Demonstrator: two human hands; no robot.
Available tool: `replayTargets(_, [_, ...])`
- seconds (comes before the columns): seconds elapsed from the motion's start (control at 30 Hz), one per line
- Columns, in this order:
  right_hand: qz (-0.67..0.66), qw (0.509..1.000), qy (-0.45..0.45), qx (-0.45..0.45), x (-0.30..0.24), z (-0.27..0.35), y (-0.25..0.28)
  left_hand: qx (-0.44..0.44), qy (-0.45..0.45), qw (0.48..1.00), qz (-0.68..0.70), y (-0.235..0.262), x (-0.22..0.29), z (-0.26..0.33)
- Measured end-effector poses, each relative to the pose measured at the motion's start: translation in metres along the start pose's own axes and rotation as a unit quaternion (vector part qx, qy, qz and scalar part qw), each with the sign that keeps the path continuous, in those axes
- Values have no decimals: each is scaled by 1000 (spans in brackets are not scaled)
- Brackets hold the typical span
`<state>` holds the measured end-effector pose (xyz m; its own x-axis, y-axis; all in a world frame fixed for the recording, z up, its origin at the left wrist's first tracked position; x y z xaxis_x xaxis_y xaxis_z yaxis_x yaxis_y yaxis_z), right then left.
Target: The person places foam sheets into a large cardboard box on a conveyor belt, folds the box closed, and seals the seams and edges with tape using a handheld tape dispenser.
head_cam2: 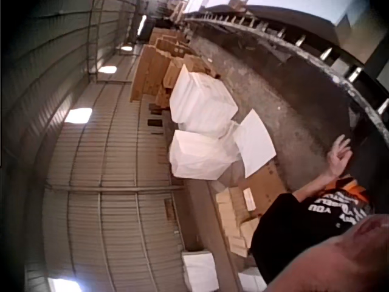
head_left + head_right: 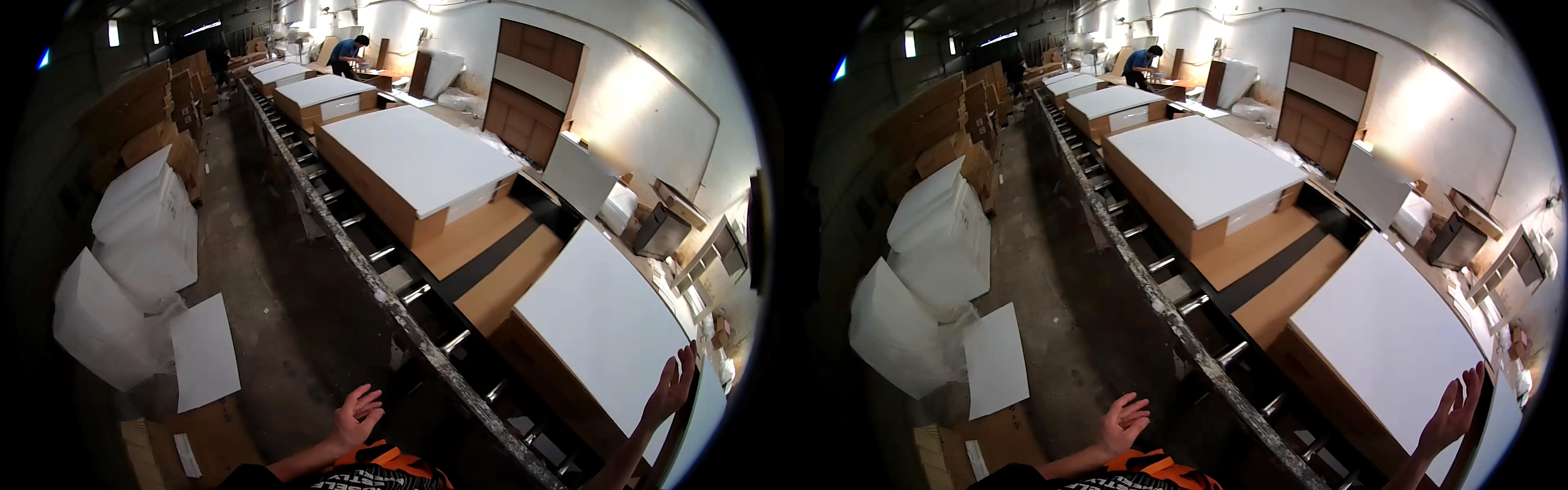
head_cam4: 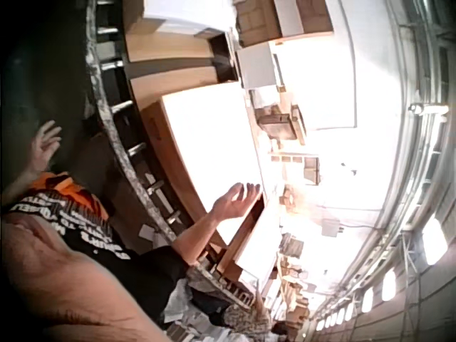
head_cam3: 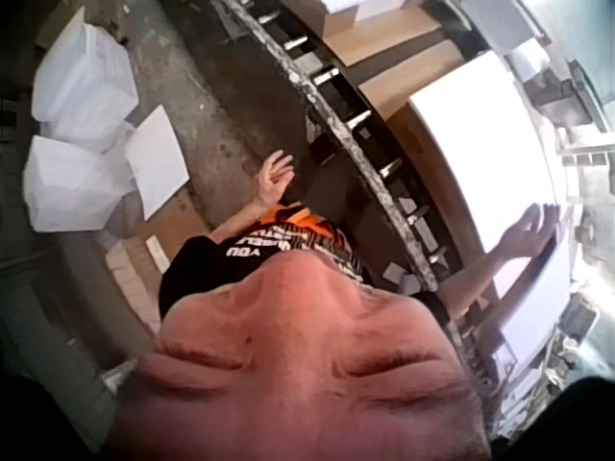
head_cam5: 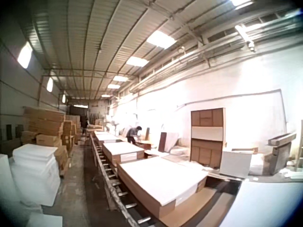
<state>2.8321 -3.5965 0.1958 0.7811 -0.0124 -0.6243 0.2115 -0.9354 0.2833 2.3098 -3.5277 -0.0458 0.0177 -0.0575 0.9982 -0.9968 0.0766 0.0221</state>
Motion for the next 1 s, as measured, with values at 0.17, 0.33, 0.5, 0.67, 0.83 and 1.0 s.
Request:
replayTargets(0.17, [68, 979, 188, -49, -142, 17, -136, -98, -60, 988, -104, 102, 12, -70])
replayTargets(0.33, [13, 957, 278, -84, -239, 4, -296, -184, -10, 943, -278, 226, -9, -170])
replayTargets(0.5, [-322, 915, -74, -231, -264, 91, -568, 175, 228, 945, -155, 431, -128, -172])
replayTargets(0.67, [-220, 650, -443, -577, -430, 421, -839, 501, 534, 668, -131, 544, -234, 38])
replayTargets(0.83, [-335, 16, 339, -879, -679, 553, -829, 425, 605, 666, -97, 586, -263, -63])
replayTargets(1.0, [-177, 274, 307, -894, -684, 580, -1042, 386, 569, 720, -100, 710, -310, -257])
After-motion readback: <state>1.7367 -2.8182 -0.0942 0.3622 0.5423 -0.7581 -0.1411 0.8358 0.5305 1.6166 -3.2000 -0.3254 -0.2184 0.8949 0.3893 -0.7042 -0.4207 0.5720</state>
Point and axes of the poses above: each hand's wrist, its own z-axis away from the middle knuckle, its own y-axis out of the back of the hand, x = y × z, the point moved 4 cm from there along -z, towards the middle knuckle, and after that the axes turned 7 degrees about -y, right-handed, at the moved point
